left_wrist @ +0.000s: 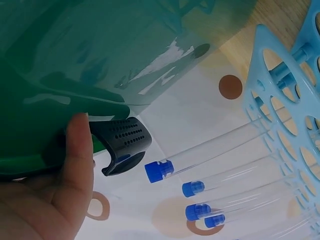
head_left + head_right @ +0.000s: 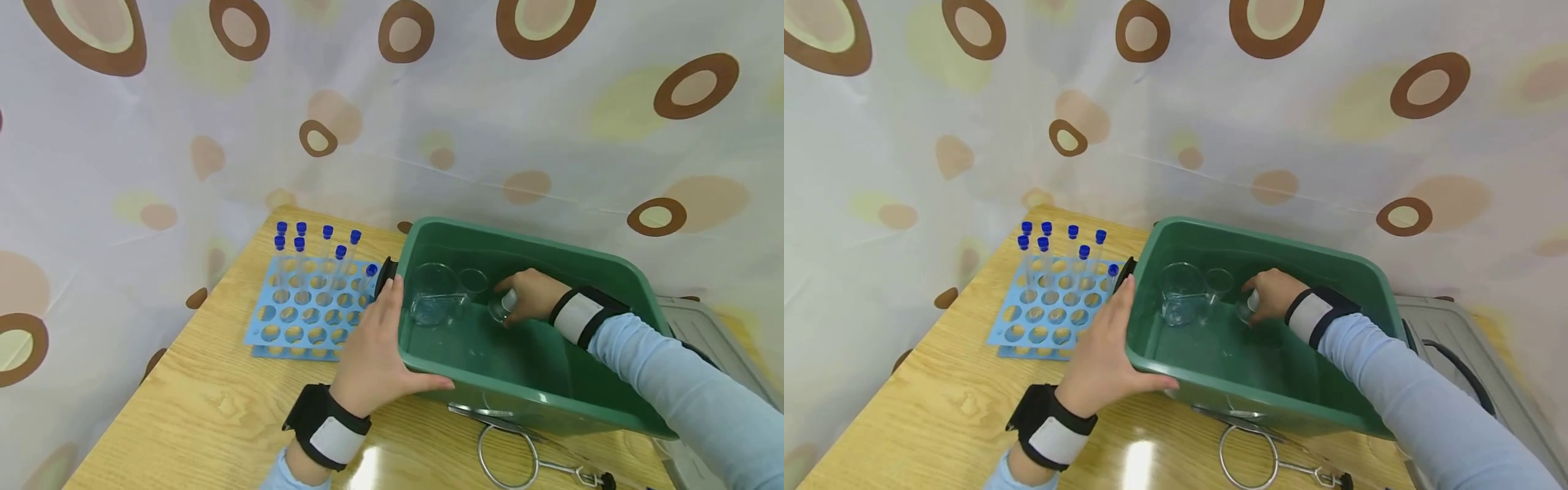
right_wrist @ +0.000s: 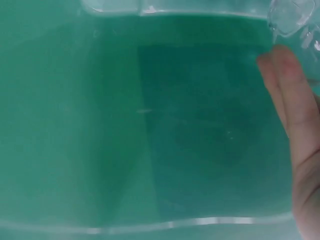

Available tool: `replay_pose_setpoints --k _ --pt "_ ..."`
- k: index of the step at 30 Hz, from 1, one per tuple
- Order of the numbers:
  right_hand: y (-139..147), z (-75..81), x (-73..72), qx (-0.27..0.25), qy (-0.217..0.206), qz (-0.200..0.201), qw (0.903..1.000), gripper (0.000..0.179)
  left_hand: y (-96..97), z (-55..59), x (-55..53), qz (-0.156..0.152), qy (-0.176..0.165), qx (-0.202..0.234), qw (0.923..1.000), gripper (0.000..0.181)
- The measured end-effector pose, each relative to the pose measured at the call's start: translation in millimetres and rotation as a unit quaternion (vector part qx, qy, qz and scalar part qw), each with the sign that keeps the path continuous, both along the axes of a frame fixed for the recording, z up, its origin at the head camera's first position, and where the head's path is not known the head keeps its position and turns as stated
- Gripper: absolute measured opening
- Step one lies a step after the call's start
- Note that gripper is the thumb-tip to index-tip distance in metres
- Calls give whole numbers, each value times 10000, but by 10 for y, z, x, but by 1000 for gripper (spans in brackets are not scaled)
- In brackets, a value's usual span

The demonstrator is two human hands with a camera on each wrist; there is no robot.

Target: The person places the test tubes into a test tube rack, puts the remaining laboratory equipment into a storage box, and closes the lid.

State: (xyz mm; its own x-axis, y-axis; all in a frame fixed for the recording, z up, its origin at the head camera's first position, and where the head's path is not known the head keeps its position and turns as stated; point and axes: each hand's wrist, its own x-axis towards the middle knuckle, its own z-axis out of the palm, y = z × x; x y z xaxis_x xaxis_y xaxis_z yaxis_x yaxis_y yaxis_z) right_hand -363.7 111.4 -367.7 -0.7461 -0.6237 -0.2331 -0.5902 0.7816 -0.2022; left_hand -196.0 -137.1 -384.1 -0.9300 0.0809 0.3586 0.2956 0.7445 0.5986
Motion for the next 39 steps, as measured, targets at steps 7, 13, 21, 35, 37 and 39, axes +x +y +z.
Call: replay_pose_setpoints --k 7,13,21,35,37,39 --pt "2 -176 -38 37 -78 2 10000 57 27 36 25 -122 75 51 9999 137" --pt "14 -314 -91 111 5 113 9999 59 32 36 37 -140 128 47 9998 138" --pt "8 -440 -103 132 17 93 9999 62 35 36 37 -170 136 5 9998 139" --pt "-102 -428 -58 656 589 140 9960 75 4 7 10 -46 226 39 9997 140" --pt "-111 -440 -62 594 636 216 9960 73 1 -5 4 -34 209 44 9998 140" --pt "-119 -454 -69 558 656 286 9959 72 -3 -14 -2 -27 203 50 9998 140"
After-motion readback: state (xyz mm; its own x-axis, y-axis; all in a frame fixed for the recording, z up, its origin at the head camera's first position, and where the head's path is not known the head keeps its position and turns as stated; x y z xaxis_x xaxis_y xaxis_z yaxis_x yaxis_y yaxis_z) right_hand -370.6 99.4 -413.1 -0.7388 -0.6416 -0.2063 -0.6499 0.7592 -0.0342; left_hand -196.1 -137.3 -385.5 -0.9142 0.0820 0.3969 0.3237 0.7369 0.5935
